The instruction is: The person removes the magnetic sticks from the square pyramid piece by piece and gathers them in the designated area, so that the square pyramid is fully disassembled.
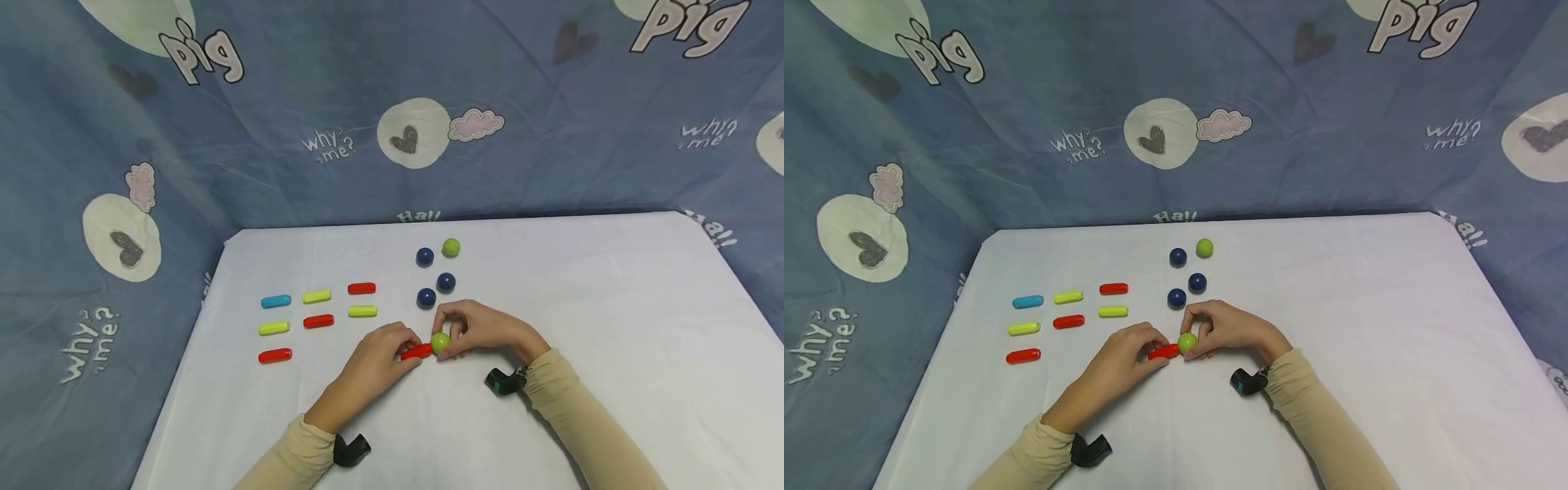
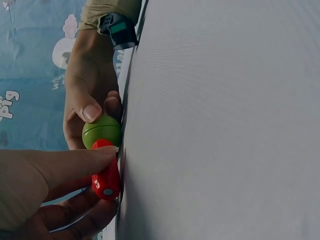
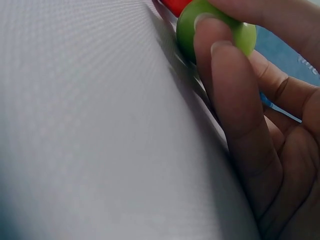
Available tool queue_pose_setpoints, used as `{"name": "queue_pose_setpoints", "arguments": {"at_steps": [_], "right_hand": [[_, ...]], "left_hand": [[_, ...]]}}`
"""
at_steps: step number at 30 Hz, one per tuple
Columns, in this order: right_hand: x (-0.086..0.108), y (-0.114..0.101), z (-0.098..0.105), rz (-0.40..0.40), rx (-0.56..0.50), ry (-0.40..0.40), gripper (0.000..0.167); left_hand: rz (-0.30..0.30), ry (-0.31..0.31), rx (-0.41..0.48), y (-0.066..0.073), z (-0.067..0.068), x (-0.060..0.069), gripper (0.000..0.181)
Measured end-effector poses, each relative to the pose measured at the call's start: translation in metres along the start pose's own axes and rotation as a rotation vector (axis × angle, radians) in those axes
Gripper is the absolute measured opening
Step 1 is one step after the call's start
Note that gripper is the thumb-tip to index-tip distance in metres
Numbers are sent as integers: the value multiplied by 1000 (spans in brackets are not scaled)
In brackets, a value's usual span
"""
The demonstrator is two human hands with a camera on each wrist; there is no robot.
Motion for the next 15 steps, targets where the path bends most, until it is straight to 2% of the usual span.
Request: {"name": "queue_pose_setpoints", "arguments": {"at_steps": [15], "right_hand": [[0, -2, 2, 19, 59, 13, 25]], "left_hand": [[-9, -26, -38, -2, 0, -1, 18]]}}
Point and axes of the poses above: each hand's wrist, its own x-axis away from the middle knuckle, its own z-axis out of the back of the hand, y = z × x, the point moved 10 cm from there along -x, towards the middle knuckle, and after that the axes turned 14 degrees about z, right-handed, at the moved point
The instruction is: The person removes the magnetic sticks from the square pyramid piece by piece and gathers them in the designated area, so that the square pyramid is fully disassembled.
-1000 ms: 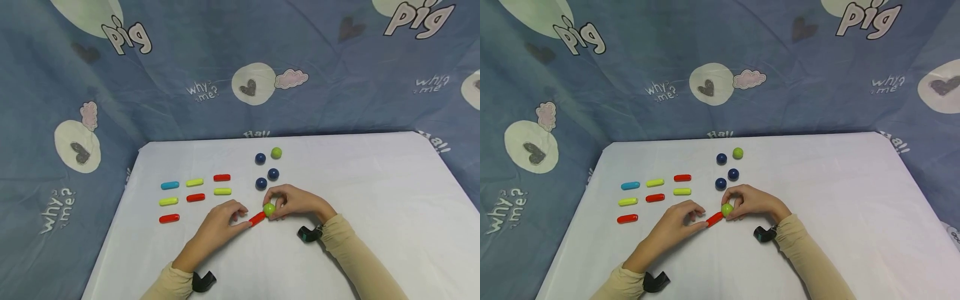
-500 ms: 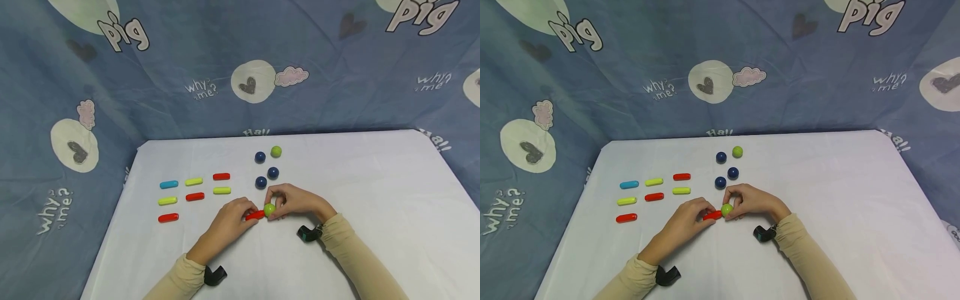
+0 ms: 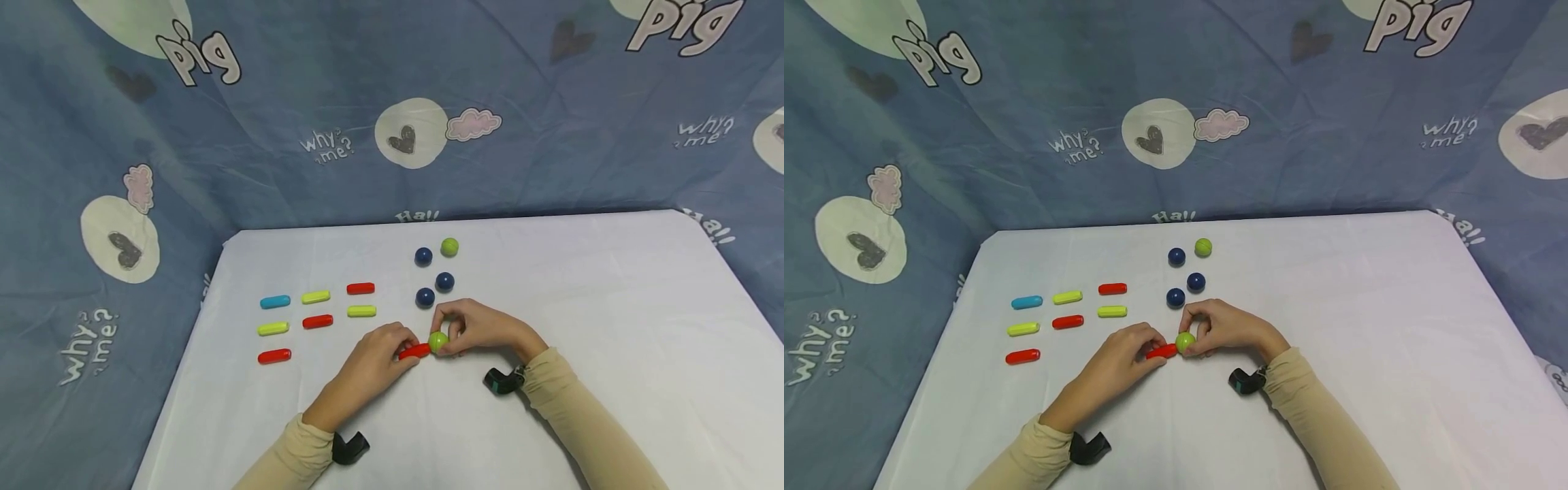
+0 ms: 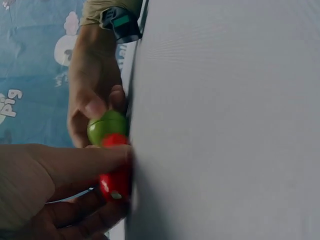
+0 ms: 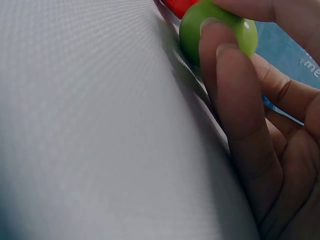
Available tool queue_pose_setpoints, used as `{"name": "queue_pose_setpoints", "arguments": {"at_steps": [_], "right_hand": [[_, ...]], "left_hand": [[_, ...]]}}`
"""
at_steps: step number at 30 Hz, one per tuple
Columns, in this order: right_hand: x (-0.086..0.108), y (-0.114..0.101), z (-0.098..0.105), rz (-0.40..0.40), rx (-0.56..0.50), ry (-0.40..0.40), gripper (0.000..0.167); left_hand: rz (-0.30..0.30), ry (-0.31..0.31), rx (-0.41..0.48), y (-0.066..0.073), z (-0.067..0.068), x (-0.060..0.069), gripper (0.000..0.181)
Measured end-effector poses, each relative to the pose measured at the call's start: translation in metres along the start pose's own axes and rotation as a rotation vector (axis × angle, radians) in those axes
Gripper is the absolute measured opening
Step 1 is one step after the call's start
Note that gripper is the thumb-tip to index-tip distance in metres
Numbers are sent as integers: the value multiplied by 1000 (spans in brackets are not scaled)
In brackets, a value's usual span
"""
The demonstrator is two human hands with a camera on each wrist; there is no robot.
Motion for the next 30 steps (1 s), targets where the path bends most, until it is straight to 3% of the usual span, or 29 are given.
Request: {"name": "queue_pose_setpoints", "arguments": {"at_steps": [6, 13, 17, 24, 30], "right_hand": [[1, -1, 1, 7, 0, 6, 26], [1, -1, 1, 5, -19, -1, 26], [0, 0, 0, 11, -25, -7, 26], [-1, 2, 1, -1, -31, -8, 27], [-1, 1, 0, -3, -38, -13, 26]], "left_hand": [[51, -1, -34, -17, 12, 4, 17], [187, -21, -55, -44, 34, 6, 17], [244, 14, -79, -60, 51, 12, 17], [282, 107, -155, -92, 81, 26, 19], [326, 114, -165, -112, 90, 32, 20]]}}
Point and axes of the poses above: each hand's wrist, its own x-axis away from the middle knuckle, its own z-axis out of the back of the hand, y = z × x, the point moved 10 cm from there along -x, towards the middle knuckle, and after that the axes turned 14 degrees about z, right-handed, at the moved point
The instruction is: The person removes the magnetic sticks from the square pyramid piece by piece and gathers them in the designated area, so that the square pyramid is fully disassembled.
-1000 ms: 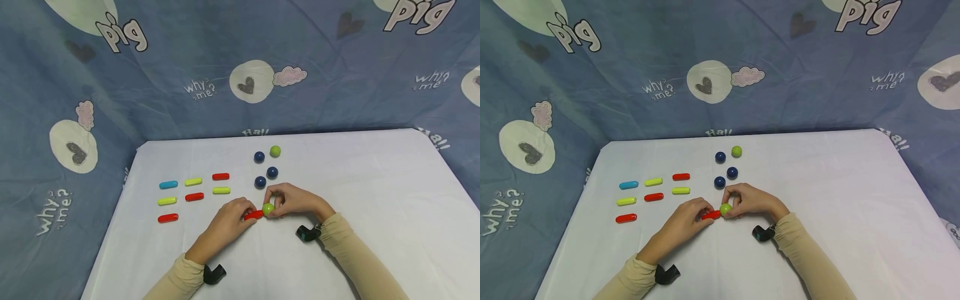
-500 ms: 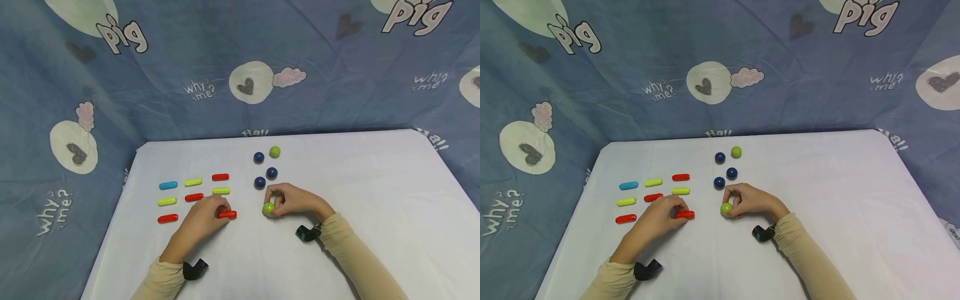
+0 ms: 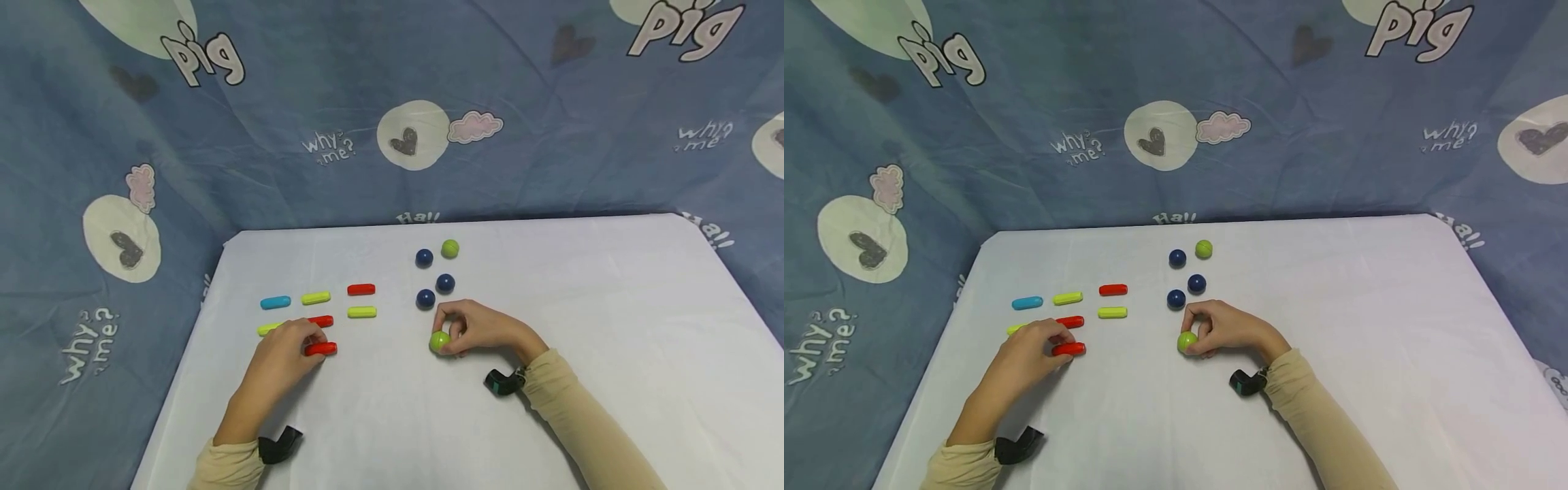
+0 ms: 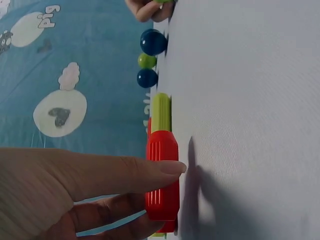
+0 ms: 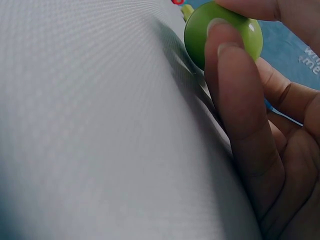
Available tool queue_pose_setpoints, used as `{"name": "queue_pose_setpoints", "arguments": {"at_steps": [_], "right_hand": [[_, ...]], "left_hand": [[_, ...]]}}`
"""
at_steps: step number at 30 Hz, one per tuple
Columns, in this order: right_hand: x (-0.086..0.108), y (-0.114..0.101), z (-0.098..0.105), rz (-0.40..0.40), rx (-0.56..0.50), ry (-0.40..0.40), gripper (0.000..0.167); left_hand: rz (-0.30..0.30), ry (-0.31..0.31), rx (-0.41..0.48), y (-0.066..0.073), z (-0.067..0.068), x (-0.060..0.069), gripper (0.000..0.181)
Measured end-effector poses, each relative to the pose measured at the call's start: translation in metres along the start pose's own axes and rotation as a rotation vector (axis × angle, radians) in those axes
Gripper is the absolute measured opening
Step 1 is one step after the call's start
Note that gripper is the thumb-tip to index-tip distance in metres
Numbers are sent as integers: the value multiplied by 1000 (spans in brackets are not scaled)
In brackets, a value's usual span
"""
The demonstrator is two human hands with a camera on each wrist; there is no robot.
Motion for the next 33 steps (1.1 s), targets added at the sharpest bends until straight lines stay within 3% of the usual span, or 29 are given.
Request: {"name": "queue_pose_setpoints", "arguments": {"at_steps": [33], "right_hand": [[3, -1, 1, 11, -43, 6, 27]], "left_hand": [[70, -80, 14, -12, -13, -2, 28]]}}
Point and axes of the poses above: each hand's wrist, its own x-axis away from the middle knuckle, its own z-axis out of the back of the hand, y = z × x, the point moved 10 cm from there along -x, towards the middle knuckle, and after that the axes turned 14 degrees about z, right-handed, at the moved point
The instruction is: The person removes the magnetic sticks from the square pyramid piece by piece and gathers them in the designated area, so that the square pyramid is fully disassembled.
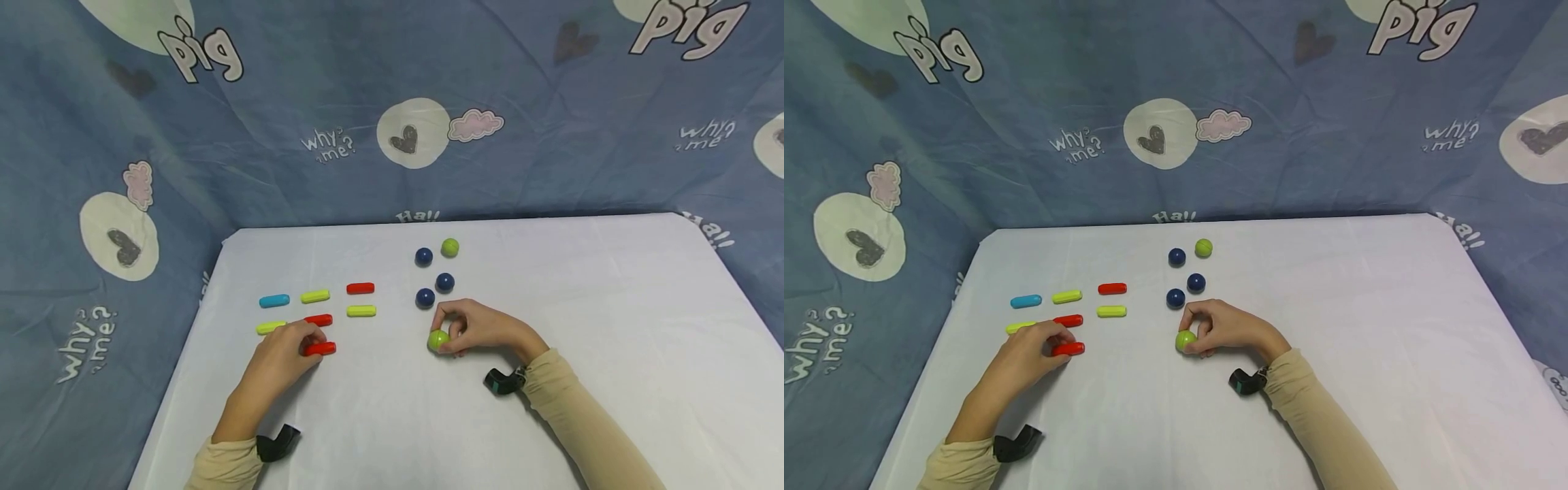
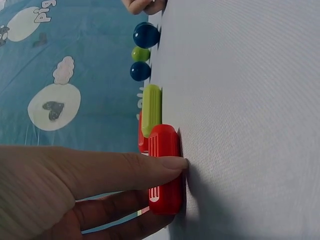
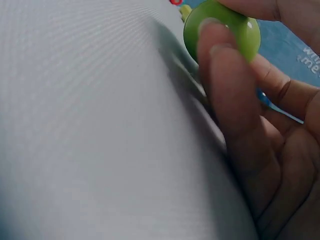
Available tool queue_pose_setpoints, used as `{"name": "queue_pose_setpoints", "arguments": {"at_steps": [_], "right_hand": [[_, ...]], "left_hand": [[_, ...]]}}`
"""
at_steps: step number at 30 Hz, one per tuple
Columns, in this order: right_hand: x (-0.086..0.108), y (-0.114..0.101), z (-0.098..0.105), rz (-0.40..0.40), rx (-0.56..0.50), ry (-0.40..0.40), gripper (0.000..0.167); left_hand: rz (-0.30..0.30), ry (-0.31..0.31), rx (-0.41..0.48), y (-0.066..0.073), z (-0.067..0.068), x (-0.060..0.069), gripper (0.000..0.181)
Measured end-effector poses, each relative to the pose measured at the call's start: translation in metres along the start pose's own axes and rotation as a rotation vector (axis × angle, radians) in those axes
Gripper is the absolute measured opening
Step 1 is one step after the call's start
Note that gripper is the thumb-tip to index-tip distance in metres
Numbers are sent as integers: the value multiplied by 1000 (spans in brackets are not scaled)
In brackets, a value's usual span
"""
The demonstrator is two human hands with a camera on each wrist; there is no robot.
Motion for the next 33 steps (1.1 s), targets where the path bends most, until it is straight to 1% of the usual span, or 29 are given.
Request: {"name": "queue_pose_setpoints", "arguments": {"at_steps": [4, 6, 8, 10, 13, 15, 16, 18, 21, 25, 33], "right_hand": [[5, -8, 12, 80, -62, 24, 28], [10, -11, 24, 114, -79, 73, 28], [16, -13, 41, 136, -73, 159, 29], [24, -12, 60, 136, -27, 283, 31], [38, -7, 87, 87, 85, 489, 35], [46, -1, 99, 39, 156, 587, 37], [48, 2, 102, 14, 186, 617, 37], [50, 6, 106, -10, 226, 643, 38], [50, 10, 107, -20, 265, 642, 37], [49, 11, 107, -22, 296, 637, 38], [50, 11, 107, -21, 331, 633, 43]], "left_hand": [[-15, 7, 18, 0, 1, -1, 27], [-22, 6, 26, 0, 1, -1, 26], [-24, 4, 33, 0, 1, -2, 26], [-22, 1, 34, 0, 1, -2, 25], [-23, -1, 38, -1, 1, -2, 26], [-26, -2, 39, -1, 1, -2, 25], [-28, -3, 40, -2, 1, -2, 25], [-30, -3, 42, -3, 1, -1, 25], [-41, -2, 45, -3, 1, -1, 24], [-48, -3, 47, -3, 2, -1, 24], [-28, -25, 48, -3, 1, -2, 23]]}}
Point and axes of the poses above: each hand's wrist, its own x-axis away from the middle knuckle, its own z-axis out of the back of the hand, y = z × x, the point moved 10 cm from there along -x, towards the middle knuckle, and after that the axes turned 14 degrees about z, right-handed, at the moved point
